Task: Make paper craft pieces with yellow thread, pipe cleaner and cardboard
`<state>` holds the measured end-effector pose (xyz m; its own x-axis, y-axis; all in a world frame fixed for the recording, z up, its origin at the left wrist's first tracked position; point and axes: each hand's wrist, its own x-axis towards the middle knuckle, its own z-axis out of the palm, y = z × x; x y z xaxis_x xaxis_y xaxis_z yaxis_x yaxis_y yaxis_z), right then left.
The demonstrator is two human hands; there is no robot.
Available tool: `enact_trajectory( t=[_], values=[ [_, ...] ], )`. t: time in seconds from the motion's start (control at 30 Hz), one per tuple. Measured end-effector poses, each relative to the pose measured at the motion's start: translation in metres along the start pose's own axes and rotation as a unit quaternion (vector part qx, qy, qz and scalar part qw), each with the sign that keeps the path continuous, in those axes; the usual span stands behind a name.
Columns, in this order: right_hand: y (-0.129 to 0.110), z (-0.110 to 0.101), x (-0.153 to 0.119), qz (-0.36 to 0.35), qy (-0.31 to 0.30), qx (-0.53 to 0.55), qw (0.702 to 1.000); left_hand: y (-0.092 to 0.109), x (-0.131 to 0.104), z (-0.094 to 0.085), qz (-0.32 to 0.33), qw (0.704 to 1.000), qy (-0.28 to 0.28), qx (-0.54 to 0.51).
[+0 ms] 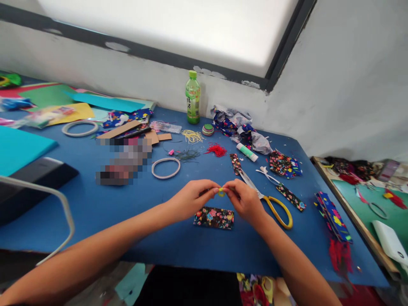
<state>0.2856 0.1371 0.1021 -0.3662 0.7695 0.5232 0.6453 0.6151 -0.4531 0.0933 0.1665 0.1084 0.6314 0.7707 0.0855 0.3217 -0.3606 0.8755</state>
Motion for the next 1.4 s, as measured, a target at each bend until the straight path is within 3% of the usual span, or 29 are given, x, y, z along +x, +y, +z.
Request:
enact_trajectory(
  t=[0.2, 0.57, 0.63, 0.8, 1.0, 1.2, 1.4],
  values=[
    [-0.002, 0.004, -0.003, 0.009, 0.026, 0.014, 1.000, -0.004, 0.000, 0.004, -0.033, 0.993, -0.043, -0.102],
    [-0.006, 0.014, -0.012, 0.031, 0.053, -0.022, 0.998, -0.003, -0.001, 0.012, -0.013, 0.993, -0.059, -0.103],
    [-0.008, 0.014, -0.012, 0.045, 0.062, -0.009, 0.997, 0.001, -0.001, 0.011, -0.008, 0.994, -0.040, -0.100],
    [-0.011, 0.012, -0.010, 0.074, 0.087, 0.021, 0.993, 0.007, -0.003, 0.009, -0.013, 0.992, 0.071, -0.107],
    [-0.012, 0.015, -0.010, 0.075, 0.081, 0.025, 0.994, 0.003, -0.004, 0.012, -0.040, 0.975, 0.166, -0.141],
    [-0.017, 0.021, -0.013, 0.093, 0.061, 0.061, 0.992, 0.001, -0.003, 0.013, -0.046, 0.972, 0.190, -0.131],
    [-0.018, 0.024, -0.012, 0.091, 0.054, 0.095, 0.990, -0.005, -0.002, 0.016, -0.033, 0.974, 0.167, -0.151]
  ],
)
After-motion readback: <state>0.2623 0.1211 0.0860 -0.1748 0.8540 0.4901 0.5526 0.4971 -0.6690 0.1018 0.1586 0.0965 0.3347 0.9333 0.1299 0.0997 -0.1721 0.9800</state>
